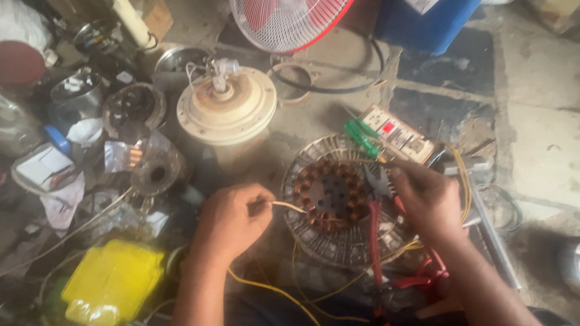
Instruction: The person repairs a fan motor by hand and with a screwdriver, manipulating wires and the stator on a cluttered floor.
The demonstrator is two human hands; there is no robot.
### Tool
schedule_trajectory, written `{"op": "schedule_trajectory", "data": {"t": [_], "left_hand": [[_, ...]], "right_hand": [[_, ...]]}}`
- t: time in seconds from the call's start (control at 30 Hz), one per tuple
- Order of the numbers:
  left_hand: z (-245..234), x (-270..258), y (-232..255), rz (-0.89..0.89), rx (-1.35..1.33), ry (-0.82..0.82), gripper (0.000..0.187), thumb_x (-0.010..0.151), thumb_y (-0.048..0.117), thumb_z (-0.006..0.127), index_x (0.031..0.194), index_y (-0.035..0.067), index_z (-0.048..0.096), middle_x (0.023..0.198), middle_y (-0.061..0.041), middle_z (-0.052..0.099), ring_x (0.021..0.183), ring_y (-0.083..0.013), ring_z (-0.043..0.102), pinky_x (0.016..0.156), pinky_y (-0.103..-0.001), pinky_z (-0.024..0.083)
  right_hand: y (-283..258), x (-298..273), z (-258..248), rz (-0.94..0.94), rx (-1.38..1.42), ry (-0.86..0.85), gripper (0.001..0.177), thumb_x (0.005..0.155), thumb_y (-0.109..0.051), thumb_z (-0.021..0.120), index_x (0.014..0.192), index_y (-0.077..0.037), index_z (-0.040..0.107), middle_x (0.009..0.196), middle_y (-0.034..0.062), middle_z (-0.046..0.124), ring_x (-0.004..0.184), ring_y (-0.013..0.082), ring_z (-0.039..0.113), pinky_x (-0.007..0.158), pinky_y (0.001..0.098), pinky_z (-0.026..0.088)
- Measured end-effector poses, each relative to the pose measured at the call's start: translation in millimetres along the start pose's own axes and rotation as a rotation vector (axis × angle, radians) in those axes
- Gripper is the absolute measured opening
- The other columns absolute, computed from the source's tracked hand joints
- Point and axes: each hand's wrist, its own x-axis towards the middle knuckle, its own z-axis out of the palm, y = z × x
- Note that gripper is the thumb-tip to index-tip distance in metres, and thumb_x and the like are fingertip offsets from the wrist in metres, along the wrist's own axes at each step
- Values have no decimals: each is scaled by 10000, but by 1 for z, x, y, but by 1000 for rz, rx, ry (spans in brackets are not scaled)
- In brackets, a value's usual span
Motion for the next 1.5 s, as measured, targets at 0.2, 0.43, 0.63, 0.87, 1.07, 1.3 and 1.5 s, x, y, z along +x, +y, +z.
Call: {"op": "schedule_trajectory", "data": {"t": [0.2,0.43,0.63,0.87,1.07,1.3,1.5], "left_hand": [[36,10,-29,-173,-245,443,240,988,287,629,976,79,748,827,-113,763,745,-270,753,680,-359,544],[73,-20,26,-556,-1345,-40,281,928,349,586,933,81,669,819,-57,718,753,-200,713,689,-344,589],[81,-25,39,-466,-1648,-108,244,974,295,605,1001,59,664,917,-60,710,882,-171,648,795,-317,506],[47,0,-24,-587,-1508,298,262,1034,343,508,972,91,546,622,35,428,554,-126,441,596,-362,449],[55,12,-28,-591,-1262,246,264,1015,324,501,1009,65,547,621,31,419,495,-107,395,498,-319,400],[69,26,-33,-500,-878,207,371,1011,392,530,979,40,642,620,14,489,450,-89,419,385,-280,375],[100,41,-53,-444,-692,305,352,994,344,548,931,29,691,685,-64,621,506,-170,579,443,-346,474]], "right_hand": [[-32,-27,-9,207,385,-19,399,1018,-265,577,1343,-63,693,783,67,637,664,128,553,585,299,469],[-51,-94,40,-357,409,-96,253,972,-83,674,1200,-51,572,952,87,755,776,145,784,667,303,620],[-46,-91,45,-471,251,-231,272,894,-94,776,1115,-71,617,941,105,775,813,262,800,672,330,616],[10,-6,22,-433,-376,107,214,943,-113,703,1137,-22,705,1091,167,701,960,325,675,823,429,549],[32,0,19,-216,-362,19,249,914,-171,718,1154,-117,754,1056,160,731,896,333,713,801,438,572],[19,22,18,363,-379,-276,282,976,-178,634,1244,-171,723,918,180,755,758,365,783,731,452,620],[51,62,18,210,-482,-397,320,801,-270,816,1077,-107,806,879,165,766,835,272,741,805,433,576]]}}
